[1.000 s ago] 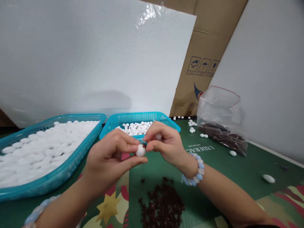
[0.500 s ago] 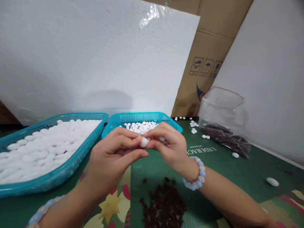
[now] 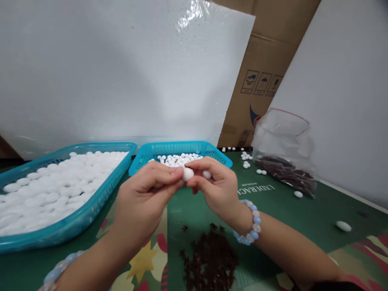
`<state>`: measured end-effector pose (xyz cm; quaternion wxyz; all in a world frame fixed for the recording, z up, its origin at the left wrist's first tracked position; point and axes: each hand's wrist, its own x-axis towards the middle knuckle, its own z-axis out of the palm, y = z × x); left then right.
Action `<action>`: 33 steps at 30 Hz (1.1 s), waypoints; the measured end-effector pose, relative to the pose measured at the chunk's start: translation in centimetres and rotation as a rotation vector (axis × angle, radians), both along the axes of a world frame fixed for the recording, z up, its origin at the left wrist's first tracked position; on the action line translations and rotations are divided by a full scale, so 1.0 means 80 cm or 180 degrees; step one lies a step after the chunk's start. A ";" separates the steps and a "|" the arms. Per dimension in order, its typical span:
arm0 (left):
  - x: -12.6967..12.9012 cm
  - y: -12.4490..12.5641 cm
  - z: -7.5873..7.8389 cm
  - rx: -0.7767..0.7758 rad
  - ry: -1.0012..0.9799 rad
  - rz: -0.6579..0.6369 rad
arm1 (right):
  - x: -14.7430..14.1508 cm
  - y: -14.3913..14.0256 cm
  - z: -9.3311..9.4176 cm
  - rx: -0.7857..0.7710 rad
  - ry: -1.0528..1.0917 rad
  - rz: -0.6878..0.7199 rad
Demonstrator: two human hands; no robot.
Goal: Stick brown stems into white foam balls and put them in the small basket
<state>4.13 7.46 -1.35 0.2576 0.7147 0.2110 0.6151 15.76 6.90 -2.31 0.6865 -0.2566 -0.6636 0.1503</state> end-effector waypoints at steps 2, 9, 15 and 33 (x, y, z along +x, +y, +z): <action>0.000 -0.001 0.000 -0.0006 -0.0022 -0.0011 | 0.000 -0.003 0.000 0.0102 -0.0095 -0.0055; -0.002 -0.001 0.001 -0.0017 -0.0044 -0.0059 | -0.004 -0.001 -0.006 -0.0143 0.0134 0.0713; -0.002 0.003 0.011 -0.0587 -0.0472 -0.0104 | -0.007 0.013 -0.006 -0.0997 0.1104 0.2565; -0.001 0.017 0.025 -0.2731 -0.0980 -0.0301 | -0.007 0.020 0.001 -0.2477 0.2183 0.2033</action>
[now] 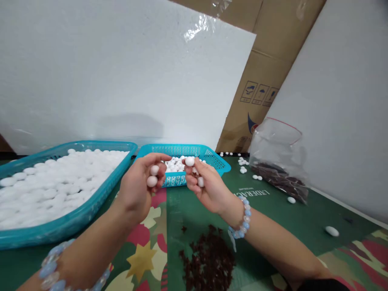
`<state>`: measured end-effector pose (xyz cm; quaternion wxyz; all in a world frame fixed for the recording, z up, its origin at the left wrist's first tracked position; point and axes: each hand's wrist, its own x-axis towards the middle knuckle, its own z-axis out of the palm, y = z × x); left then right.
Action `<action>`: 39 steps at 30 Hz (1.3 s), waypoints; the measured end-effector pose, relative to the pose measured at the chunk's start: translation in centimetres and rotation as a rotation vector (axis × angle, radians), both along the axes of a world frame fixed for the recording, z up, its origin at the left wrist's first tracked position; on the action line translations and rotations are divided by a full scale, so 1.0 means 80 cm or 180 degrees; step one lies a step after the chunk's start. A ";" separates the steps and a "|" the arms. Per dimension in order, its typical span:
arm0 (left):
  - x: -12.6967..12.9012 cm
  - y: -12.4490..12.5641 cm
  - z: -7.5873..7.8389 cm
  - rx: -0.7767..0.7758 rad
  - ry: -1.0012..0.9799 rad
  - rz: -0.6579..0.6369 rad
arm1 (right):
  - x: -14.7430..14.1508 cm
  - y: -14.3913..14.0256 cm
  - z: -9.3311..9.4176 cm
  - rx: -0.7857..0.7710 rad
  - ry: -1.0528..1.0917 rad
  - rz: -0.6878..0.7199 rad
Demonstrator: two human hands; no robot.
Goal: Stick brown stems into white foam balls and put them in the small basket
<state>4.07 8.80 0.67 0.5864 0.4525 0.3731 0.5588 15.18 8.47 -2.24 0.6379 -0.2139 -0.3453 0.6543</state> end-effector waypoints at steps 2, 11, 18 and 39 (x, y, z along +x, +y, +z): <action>0.001 0.000 0.000 -0.0075 0.0028 -0.0071 | 0.002 0.004 -0.002 -0.0149 0.0008 -0.0099; 0.003 0.005 -0.011 -0.0026 0.0543 -0.0282 | 0.001 0.006 0.002 -0.0384 0.0025 -0.0027; 0.004 0.004 -0.020 0.0778 0.1254 -0.0371 | -0.006 -0.005 0.002 -0.0517 -0.0024 0.0071; 0.006 0.008 -0.028 0.0769 0.0963 -0.0635 | -0.014 -0.013 -0.006 -0.0342 -0.0357 0.0012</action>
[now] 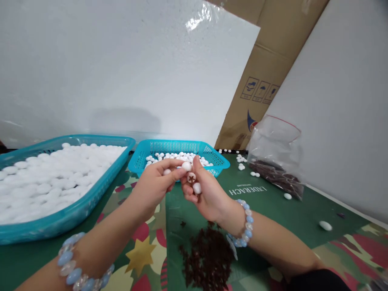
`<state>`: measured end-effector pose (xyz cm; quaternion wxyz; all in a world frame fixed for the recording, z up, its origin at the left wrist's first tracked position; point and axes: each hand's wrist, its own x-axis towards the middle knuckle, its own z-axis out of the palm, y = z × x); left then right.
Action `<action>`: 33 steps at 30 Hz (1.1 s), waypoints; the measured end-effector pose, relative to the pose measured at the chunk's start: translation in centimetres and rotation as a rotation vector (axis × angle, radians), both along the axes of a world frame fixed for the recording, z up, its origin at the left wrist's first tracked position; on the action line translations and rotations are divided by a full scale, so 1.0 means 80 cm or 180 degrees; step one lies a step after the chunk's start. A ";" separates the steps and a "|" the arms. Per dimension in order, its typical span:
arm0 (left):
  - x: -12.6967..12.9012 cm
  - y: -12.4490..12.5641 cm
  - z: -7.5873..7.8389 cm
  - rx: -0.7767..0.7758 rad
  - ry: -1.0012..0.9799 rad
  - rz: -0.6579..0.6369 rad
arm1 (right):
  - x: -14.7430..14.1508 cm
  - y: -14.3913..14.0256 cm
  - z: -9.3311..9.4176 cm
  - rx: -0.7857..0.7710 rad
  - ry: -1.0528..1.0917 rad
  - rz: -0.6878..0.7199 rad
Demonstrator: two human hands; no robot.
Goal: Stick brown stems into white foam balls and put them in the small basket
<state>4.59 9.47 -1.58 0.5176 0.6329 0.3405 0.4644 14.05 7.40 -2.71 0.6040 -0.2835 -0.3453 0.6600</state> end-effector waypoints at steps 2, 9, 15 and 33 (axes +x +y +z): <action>-0.001 0.001 -0.002 -0.0015 0.0036 0.0049 | 0.000 0.000 0.001 -0.0019 0.0020 0.0027; 0.000 -0.005 -0.001 0.0352 0.0374 0.0295 | 0.001 -0.002 0.001 -0.0060 -0.0118 0.0098; 0.004 -0.005 0.000 -0.0141 -0.0370 0.0190 | 0.005 0.003 0.001 0.0020 -0.0760 -0.0137; -0.029 0.011 0.016 -0.0311 -0.1316 -0.0754 | 0.051 0.012 0.010 0.2254 -0.5319 0.1468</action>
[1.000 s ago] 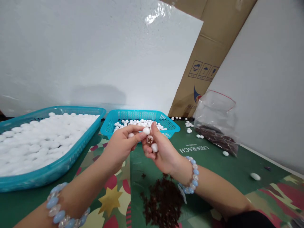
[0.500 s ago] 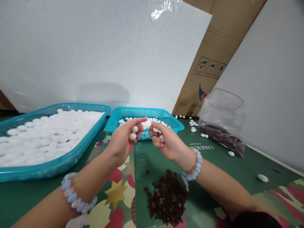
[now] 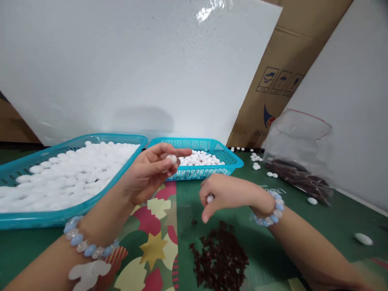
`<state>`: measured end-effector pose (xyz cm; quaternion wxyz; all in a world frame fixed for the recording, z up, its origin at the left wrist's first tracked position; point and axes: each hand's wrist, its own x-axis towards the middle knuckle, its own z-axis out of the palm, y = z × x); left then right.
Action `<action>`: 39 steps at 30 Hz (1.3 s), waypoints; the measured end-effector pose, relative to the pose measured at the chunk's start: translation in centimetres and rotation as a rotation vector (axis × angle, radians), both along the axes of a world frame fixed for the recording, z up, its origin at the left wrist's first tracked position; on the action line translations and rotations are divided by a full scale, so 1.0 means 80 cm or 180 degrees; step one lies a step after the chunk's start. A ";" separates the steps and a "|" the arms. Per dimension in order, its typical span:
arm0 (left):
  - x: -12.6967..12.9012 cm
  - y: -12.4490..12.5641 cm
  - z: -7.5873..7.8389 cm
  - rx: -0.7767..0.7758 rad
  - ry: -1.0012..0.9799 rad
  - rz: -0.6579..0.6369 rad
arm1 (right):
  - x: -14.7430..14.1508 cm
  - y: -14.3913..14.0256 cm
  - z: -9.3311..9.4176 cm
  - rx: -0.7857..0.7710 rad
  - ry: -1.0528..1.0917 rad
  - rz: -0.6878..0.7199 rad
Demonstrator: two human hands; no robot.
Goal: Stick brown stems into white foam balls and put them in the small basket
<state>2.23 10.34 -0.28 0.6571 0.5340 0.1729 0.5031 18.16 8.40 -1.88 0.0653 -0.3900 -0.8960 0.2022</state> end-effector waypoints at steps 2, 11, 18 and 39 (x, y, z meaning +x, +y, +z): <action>-0.002 -0.002 0.002 0.0181 0.0026 -0.0171 | -0.008 -0.001 -0.008 0.0306 -0.0466 0.0139; -0.001 -0.007 0.004 0.0436 0.0187 -0.0088 | -0.022 -0.008 -0.018 0.0436 -0.1072 0.0494; 0.004 -0.007 0.006 0.0382 0.0310 -0.0033 | -0.023 -0.001 -0.021 0.0287 -0.0949 0.0668; 0.013 0.005 0.000 -0.0246 0.0899 0.0413 | -0.017 0.010 -0.017 -0.0260 -0.0915 0.0923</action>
